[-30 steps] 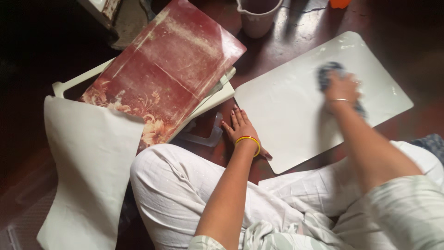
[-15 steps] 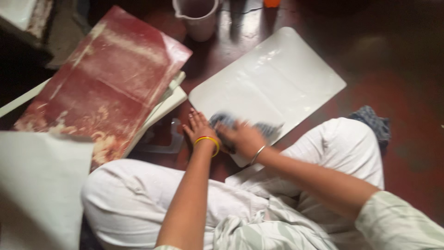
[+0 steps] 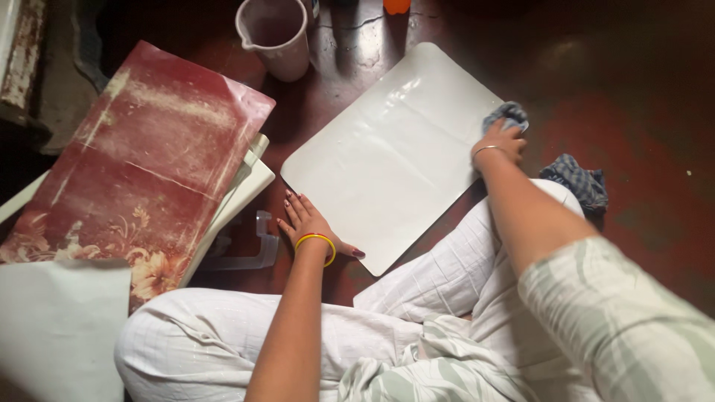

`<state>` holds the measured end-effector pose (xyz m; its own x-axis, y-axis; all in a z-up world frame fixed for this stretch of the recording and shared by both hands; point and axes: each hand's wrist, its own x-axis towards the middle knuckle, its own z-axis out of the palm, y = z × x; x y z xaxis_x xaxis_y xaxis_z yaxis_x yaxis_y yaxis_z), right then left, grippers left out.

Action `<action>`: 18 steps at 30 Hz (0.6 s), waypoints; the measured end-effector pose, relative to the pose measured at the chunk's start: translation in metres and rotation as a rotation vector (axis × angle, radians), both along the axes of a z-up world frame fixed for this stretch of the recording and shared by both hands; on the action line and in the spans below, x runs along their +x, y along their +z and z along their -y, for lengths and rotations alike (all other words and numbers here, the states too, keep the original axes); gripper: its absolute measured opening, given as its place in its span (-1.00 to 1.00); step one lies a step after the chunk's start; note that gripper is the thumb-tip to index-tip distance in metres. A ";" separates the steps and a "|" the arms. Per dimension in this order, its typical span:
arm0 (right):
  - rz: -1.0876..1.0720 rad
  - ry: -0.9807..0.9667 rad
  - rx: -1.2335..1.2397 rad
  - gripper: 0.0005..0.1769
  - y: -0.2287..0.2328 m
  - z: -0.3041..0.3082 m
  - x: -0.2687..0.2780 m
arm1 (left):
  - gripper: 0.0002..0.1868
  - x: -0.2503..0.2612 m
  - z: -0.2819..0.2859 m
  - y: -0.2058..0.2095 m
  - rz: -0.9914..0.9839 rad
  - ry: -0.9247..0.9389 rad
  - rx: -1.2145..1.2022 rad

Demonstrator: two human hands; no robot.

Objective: The person sits on the floor and wipes both sides of several floral-patterned placemats using a cloth. They flip each placemat to clean the reverse side, then place it on a stack. The person repeats this process for multiple placemats.

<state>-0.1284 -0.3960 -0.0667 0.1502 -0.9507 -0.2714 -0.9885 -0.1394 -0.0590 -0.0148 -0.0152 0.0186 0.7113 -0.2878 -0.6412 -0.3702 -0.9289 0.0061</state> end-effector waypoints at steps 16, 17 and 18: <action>0.431 1.533 -0.366 -0.35 0.026 -0.263 0.039 | 0.70 0.011 0.001 -0.048 0.011 -0.077 0.110; 0.344 1.523 -0.361 -0.35 0.020 -0.266 0.044 | 0.72 0.005 -0.002 -0.054 0.038 -0.057 0.103; 0.266 1.507 -0.378 -0.36 0.017 -0.262 0.060 | 0.74 0.006 0.000 -0.055 0.087 -0.039 0.087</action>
<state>-0.0684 -0.1345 -0.0494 0.9864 0.1068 0.1250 0.0994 -0.9930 0.0638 -0.0090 -0.0155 -0.0369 0.7546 -0.2619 -0.6017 -0.4015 -0.9095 -0.1076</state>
